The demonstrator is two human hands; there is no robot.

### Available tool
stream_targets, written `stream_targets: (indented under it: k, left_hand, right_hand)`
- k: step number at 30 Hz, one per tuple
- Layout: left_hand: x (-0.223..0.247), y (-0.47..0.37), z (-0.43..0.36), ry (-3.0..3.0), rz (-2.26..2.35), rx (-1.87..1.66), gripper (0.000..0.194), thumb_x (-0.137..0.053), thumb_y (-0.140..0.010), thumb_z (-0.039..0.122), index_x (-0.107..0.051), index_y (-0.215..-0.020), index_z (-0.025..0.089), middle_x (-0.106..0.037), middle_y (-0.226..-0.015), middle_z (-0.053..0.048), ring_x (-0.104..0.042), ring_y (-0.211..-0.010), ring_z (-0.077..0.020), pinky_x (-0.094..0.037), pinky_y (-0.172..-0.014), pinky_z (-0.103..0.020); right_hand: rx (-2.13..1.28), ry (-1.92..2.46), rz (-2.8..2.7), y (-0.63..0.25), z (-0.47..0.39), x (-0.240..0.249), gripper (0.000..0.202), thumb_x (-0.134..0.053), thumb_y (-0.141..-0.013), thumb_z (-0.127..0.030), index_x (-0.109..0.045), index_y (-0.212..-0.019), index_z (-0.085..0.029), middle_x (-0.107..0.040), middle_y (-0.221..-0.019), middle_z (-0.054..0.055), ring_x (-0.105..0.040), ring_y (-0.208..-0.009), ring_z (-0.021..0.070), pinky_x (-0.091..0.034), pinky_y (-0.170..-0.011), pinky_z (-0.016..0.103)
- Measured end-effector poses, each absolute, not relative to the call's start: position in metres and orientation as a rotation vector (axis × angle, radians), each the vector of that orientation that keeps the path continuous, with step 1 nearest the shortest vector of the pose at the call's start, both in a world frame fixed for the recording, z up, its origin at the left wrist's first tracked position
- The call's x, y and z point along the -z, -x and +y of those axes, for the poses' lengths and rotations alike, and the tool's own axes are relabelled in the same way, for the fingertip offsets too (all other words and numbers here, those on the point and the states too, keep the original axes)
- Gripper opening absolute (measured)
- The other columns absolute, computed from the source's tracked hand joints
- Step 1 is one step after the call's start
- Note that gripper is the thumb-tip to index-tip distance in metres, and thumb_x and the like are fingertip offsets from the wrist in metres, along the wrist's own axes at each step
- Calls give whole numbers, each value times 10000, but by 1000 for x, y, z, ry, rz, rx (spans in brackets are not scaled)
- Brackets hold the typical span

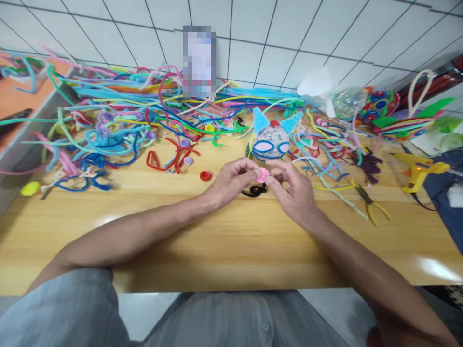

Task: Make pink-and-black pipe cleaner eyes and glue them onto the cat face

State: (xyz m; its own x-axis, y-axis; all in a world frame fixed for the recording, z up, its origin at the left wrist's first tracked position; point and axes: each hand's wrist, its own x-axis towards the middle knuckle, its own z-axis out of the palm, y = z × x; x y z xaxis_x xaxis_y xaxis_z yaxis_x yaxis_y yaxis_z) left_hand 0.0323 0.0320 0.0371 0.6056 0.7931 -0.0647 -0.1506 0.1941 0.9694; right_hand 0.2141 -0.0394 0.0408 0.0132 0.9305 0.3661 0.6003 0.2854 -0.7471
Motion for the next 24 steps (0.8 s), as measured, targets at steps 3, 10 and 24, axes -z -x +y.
stream_targets:
  k: [3, 10, 24]
  left_hand:
    - [-35, -33, 31, -1188, 640, -682, 302, -798, -809, 421, -668, -817, 148, -632, -699, 21, -512, -600, -77, -408, -592, -217]
    - [-29, -33, 31, -1203, 625, -565, 274, -787, -794, 391, -693, -833, 136, -635, -690, 12, -539, -618, -84, -433, -610, -217]
    - [-30, -31, 33, -1329, 653, -470, 345, -810, -804, 468, -744, -873, 136, -686, -754, -14, -566, -664, -99, -458, -627, -214]
  right_hand:
    - [-383, 1395, -1767, -216, -43, -40, 229, -671, -984, -289, -710, -1207, -252, -764, -890, 7, -671, -725, 148, -522, -671, 286]
    - [-356, 1361, -1783, -219, -50, -33, 117, -665, -990, -268, -743, -1074, -251, -791, -889, 18, -711, -743, 166, -551, -695, 305]
    - [-432, 1350, -1738, -222, -54, -28, 96, -644, -999, -250, -731, -1038, -235, -802, -880, 11, -736, -760, 155, -562, -719, 290]
